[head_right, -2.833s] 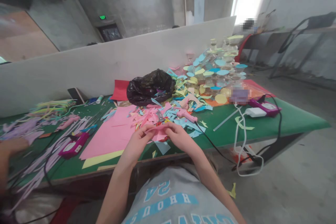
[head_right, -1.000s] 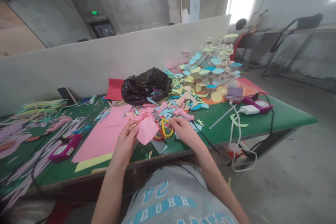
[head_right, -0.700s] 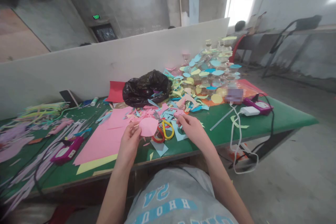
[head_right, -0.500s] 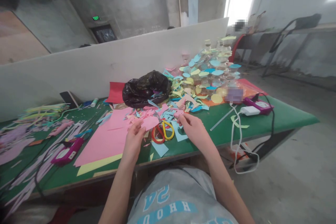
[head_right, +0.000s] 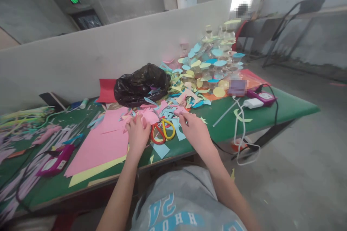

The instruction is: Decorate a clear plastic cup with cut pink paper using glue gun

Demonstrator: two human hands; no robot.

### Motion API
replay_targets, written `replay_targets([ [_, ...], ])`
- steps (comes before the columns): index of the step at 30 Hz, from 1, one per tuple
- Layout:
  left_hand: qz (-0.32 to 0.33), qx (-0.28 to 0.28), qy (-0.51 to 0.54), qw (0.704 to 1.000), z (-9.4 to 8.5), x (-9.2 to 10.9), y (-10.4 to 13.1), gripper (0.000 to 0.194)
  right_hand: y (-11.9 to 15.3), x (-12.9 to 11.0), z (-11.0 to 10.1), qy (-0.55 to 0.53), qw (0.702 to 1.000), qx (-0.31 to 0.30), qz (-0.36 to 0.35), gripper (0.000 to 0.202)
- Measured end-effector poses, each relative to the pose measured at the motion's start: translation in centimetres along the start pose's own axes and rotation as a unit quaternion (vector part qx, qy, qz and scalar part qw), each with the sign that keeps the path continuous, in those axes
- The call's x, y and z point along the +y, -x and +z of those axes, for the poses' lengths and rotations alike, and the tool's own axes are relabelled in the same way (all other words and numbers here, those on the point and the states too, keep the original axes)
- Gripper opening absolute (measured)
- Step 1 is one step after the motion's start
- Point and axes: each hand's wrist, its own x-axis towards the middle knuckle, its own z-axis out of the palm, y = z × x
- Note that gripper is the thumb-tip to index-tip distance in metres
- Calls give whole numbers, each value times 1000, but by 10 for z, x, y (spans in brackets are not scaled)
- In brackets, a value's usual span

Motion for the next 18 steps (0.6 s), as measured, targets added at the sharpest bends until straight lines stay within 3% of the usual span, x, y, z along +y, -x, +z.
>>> replay_targets([
  [3,70,44,-114,990,3,2,3,35,1,6,3,58,997,48,7,35],
  [9,117,34,-104,987,3,24,-11,37,-2,24,-8,190,968,159,47,28],
  [13,95,37,-54,993,-5,30,-22,29,-1,45,-24,279,941,170,87,32],
  [18,103,29,-19,994,-32,7,-33,27,2,81,-36,382,905,155,105,53],
])
